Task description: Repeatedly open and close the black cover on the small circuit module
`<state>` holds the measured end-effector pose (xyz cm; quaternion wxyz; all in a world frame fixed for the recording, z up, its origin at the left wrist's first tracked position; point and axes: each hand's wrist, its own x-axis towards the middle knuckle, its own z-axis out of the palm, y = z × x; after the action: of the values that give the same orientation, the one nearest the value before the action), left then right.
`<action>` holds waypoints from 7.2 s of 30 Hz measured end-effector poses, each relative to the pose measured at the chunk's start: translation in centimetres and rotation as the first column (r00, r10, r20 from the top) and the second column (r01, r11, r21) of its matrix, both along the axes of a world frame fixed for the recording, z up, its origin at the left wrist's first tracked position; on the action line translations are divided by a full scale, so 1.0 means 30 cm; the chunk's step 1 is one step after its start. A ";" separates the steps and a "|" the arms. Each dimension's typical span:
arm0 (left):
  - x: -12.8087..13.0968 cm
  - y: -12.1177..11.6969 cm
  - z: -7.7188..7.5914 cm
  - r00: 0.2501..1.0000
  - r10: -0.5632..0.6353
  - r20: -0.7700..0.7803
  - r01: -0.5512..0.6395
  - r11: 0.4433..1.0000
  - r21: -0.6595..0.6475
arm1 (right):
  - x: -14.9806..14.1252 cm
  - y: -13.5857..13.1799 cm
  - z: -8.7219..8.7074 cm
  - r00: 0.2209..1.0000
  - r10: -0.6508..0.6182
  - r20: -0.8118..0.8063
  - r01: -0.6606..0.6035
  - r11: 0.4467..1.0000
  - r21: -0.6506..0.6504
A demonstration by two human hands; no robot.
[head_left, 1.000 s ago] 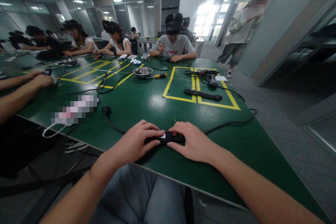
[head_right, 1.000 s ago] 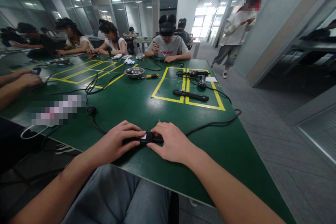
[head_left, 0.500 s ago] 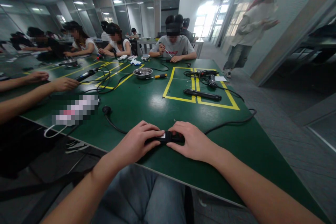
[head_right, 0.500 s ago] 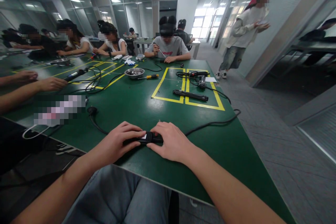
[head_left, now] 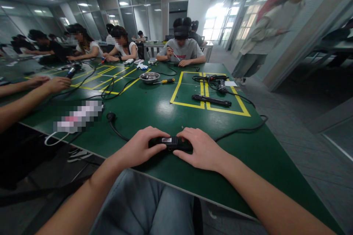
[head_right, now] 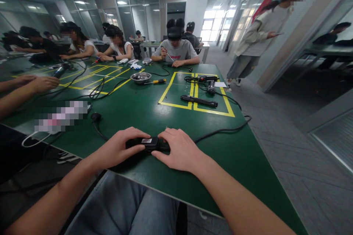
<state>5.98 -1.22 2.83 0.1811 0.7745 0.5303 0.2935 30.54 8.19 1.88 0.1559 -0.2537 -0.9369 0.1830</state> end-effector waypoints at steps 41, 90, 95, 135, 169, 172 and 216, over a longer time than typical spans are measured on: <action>-0.038 -0.075 -0.057 0.988 0.138 -0.073 -0.127 0.984 0.127 | 0.008 0.001 -0.017 0.993 0.058 -0.104 -0.068 0.993 -0.095; 0.016 -0.044 -0.080 0.993 -0.023 -0.118 0.044 0.984 0.175 | 0.021 0.010 -0.024 0.989 0.051 -0.137 -0.064 0.994 -0.091; 0.020 -0.044 -0.091 0.994 -0.023 -0.108 0.042 0.983 0.176 | 0.014 0.020 -0.037 0.993 0.079 -0.088 -0.084 0.995 -0.054; 0.030 -0.038 -0.104 0.988 0.032 -0.149 0.004 0.972 0.236 | 0.010 0.012 -0.031 0.987 0.065 -0.146 -0.079 0.992 -0.097; 0.031 -0.038 -0.111 0.984 0.038 -0.172 0.013 0.959 0.284 | 0.008 0.016 -0.037 0.988 0.060 -0.139 -0.072 0.994 -0.087; 0.031 -0.039 -0.111 0.985 0.040 -0.169 0.010 0.959 0.283 | 0.007 0.017 -0.038 0.989 0.058 -0.139 -0.069 0.995 -0.078; 0.036 -0.057 -0.105 0.974 0.071 -0.215 -0.004 0.955 0.297 | 0.008 0.004 -0.024 0.990 0.042 -0.137 -0.055 0.994 -0.090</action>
<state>7.06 -2.94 -0.32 -0.0024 0.8105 0.5124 0.2837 30.79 8.32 1.17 0.2022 -0.2251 -0.9205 0.2472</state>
